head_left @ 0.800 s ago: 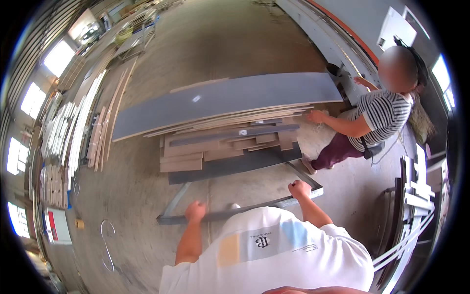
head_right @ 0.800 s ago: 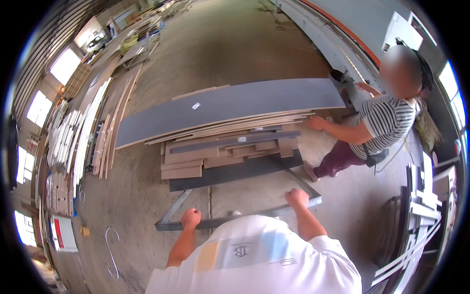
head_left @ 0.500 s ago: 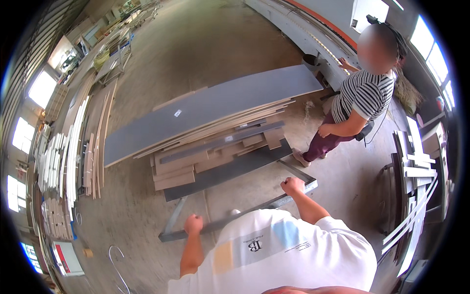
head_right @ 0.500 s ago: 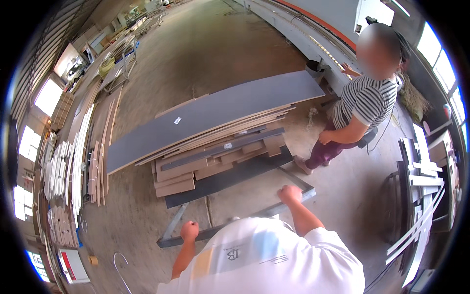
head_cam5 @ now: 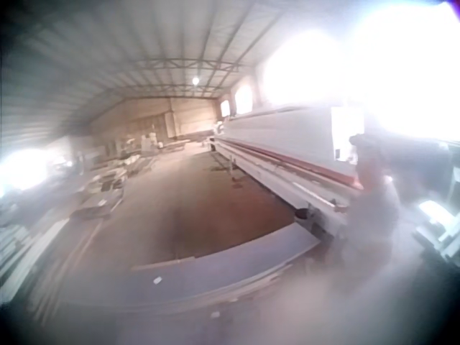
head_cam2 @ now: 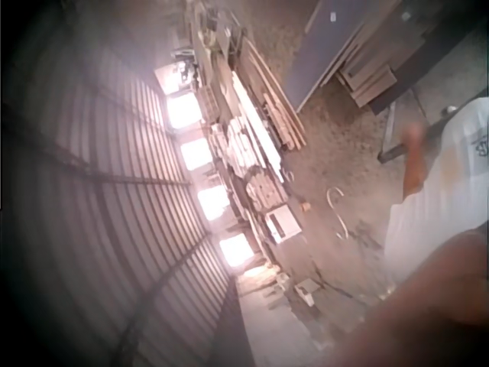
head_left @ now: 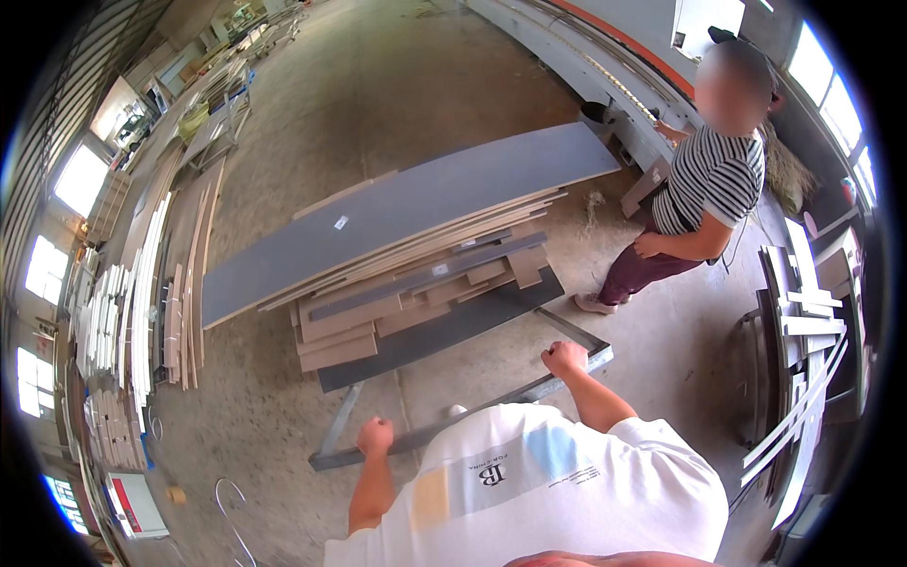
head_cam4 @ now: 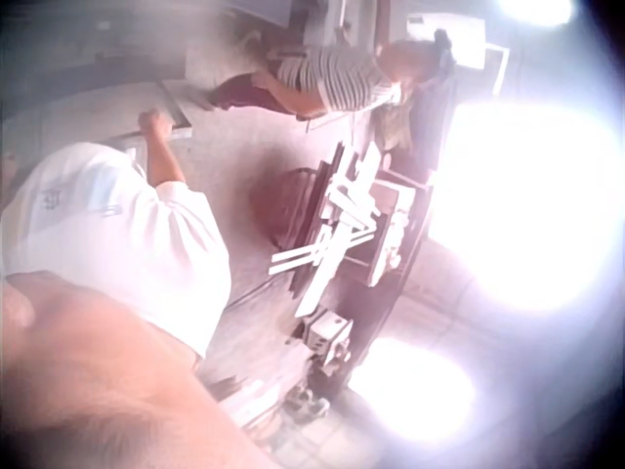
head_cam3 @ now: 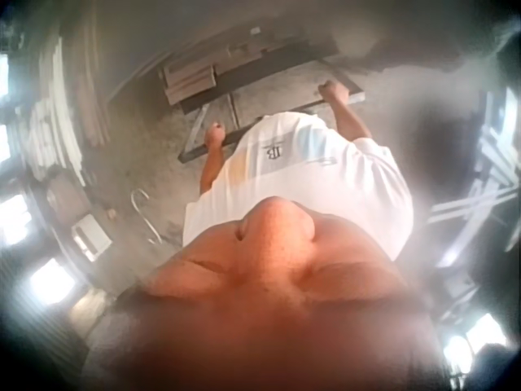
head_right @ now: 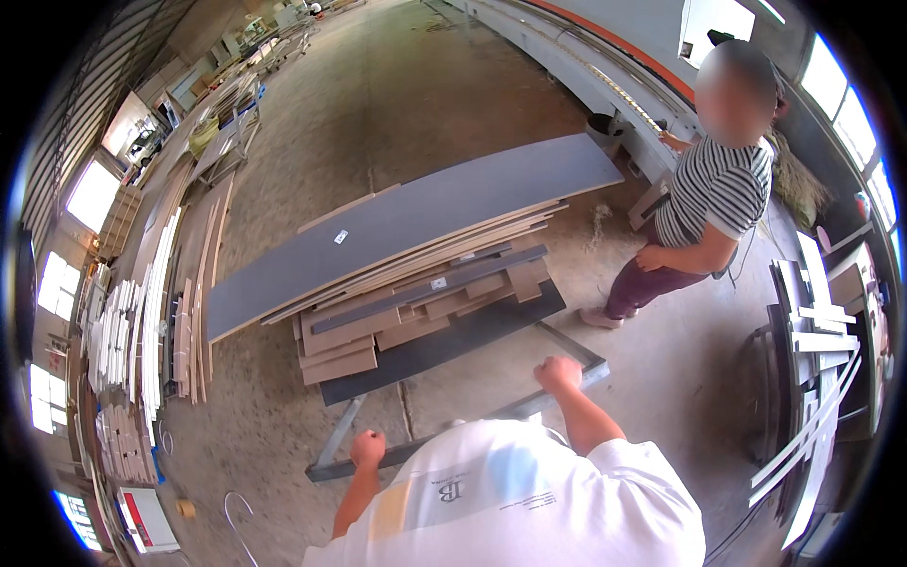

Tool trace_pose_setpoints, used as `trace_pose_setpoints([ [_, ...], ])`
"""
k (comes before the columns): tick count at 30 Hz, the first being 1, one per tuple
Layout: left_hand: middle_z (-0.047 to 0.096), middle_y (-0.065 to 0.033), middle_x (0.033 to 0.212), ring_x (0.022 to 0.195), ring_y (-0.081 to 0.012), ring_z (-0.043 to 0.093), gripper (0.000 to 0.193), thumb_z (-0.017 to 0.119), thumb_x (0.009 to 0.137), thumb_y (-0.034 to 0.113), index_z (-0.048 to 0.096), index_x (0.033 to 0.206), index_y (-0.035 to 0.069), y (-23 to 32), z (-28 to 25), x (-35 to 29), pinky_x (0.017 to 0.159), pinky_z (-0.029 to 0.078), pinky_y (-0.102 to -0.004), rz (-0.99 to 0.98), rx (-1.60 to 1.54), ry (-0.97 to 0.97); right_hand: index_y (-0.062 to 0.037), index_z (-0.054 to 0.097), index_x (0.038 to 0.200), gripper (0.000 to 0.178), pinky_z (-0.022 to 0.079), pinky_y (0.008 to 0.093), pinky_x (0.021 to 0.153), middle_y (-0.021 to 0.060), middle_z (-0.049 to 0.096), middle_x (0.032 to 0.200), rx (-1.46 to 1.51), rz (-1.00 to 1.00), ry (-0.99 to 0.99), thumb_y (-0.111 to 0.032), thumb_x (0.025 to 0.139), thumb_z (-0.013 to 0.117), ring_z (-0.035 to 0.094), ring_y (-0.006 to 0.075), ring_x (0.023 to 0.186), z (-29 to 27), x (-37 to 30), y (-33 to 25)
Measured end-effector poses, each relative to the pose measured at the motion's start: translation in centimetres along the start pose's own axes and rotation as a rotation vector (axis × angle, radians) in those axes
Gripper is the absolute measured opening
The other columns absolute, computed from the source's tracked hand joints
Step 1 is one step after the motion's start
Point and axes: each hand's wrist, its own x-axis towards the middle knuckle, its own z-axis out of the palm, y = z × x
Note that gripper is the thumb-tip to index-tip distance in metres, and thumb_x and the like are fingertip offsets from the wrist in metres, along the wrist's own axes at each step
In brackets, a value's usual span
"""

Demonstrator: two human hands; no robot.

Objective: The person picks up a metal frame and places it on a stack of wood panels. They then repeatedly pick up individual wood panels, place them onto a machine, and move them through the processing mechanism.

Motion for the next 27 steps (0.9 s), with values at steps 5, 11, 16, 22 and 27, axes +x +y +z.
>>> trace_pose_setpoints([
  [5,0.073,-0.0162,0.107,0.103,-0.0394,0.068,0.036,0.054,0.089,0.039,0.074,0.104,0.012,-0.2,0.4,0.0,0.088,0.054,-0.0485,-0.007,0.008,-0.012,-0.0125,0.08,0.095,0.037,0.055,0.0441,0.086,0.0119,0.076,0.094,0.004,-0.006,-0.026,-0.038,0.084,0.055,0.072,0.0314,0.095,-1.3,-1.0,-0.6],
  [11,0.074,-0.0152,0.107,0.104,-0.0373,0.069,0.037,0.058,0.089,0.042,0.077,0.103,0.014,1.5,-1.6,-1.4,0.089,0.054,-0.0481,0.006,-0.002,0.0,-0.0168,0.08,0.092,0.036,0.056,0.0444,0.085,0.011,0.076,0.095,0.021,0.014,-0.026,-0.044,0.082,0.058,0.071,0.0314,0.095,-0.4,-0.6,0.1],
  [16,0.074,-0.0157,0.109,0.106,-0.0375,0.068,0.039,0.056,0.088,0.042,0.076,0.105,0.013,0.3,-1.3,-1.1,0.091,0.054,-0.0486,0.003,0.007,-0.028,-0.015,0.079,0.095,0.037,0.055,0.044,0.087,0.01,0.077,0.093,0.027,0.005,-0.044,-0.041,0.084,0.056,0.072,0.0302,0.095,-1.2,-1.4,-0.6],
  [22,0.072,-0.0166,0.111,0.105,-0.0355,0.069,0.036,0.058,0.091,0.036,0.075,0.107,0.009,-1.5,0.0,-0.1,0.09,0.053,-0.0487,0.027,0.002,-0.052,-0.0166,0.079,0.095,0.036,0.055,0.044,0.086,0.0088,0.076,0.095,0.076,-0.03,-0.017,-0.043,0.083,0.057,0.071,0.0308,0.097,-1.0,-1.5,-0.9],
  [27,0.072,-0.0139,0.116,0.109,-0.0332,0.069,0.035,0.06,0.091,0.035,0.074,0.114,0.013,3.2,-5.3,-3.5,0.091,0.053,-0.0477,-0.04,0.045,-0.108,-0.0199,0.079,0.094,0.037,0.056,0.0442,0.082,0.0092,0.076,0.097,0.091,-0.002,0.071,-0.048,0.082,0.059,0.071,0.0316,0.095,2.1,-0.1,1.3],
])
